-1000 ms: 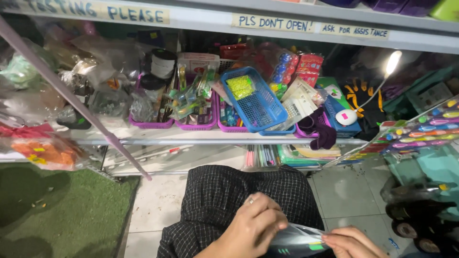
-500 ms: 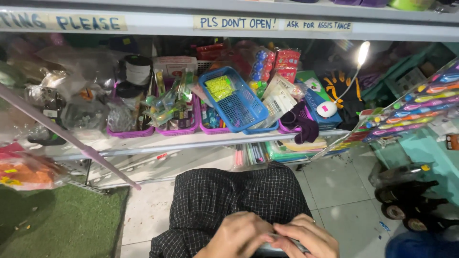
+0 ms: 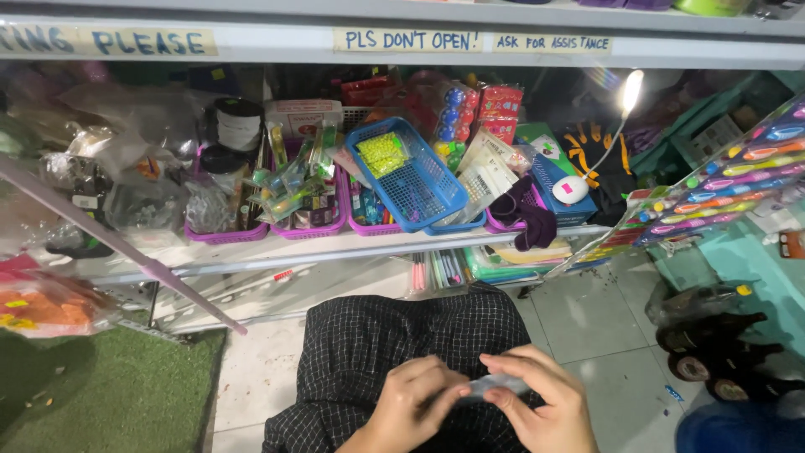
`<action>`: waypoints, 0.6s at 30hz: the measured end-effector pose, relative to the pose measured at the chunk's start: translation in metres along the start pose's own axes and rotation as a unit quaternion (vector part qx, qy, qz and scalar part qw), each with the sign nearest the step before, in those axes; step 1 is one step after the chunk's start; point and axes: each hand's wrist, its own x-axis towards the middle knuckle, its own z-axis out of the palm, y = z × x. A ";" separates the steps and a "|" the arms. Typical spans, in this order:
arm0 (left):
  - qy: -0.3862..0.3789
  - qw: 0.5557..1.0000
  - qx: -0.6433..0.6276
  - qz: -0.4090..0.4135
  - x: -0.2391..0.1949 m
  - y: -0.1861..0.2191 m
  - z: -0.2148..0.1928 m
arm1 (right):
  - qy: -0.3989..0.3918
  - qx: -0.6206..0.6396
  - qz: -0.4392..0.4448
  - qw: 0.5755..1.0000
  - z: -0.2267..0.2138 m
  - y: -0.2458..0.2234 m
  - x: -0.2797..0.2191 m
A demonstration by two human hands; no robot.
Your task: Organizing hairbrushes by bagging them and placing them into baskets on a store shelf
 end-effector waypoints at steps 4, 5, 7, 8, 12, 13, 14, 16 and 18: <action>0.006 0.998 0.046 0.047 0.006 0.008 0.002 | 0.070 0.022 -0.022 0.997 0.004 -0.004 0.002; 0.010 0.996 0.060 0.058 0.007 0.008 0.003 | 0.101 0.021 -0.021 0.994 0.004 -0.005 0.003; 0.023 0.997 0.058 0.051 0.007 0.006 0.004 | 0.111 0.008 -0.031 0.993 0.004 -0.003 0.006; 0.034 0.997 0.055 0.042 0.007 0.005 0.005 | 0.121 -0.005 -0.039 0.992 0.003 -0.002 0.007; 0.032 0.997 0.071 0.016 0.024 0.016 -0.003 | 0.115 -0.005 -0.084 0.990 0.006 -0.012 0.032; 0.028 0.998 0.064 0.004 0.030 0.024 -0.007 | 0.087 0.004 -0.086 0.993 0.004 -0.018 0.041; 0.023 0.998 0.058 -0.008 0.036 0.033 -0.010 | 0.058 0.013 -0.087 0.994 0.003 -0.023 0.049; 0.047 0.997 0.061 0.013 0.043 0.027 -0.009 | 0.058 0.015 -0.097 0.993 0.003 -0.034 0.056; 0.074 0.994 0.065 0.037 0.055 0.023 -0.011 | 0.059 0.017 -0.111 0.992 -0.003 -0.037 0.066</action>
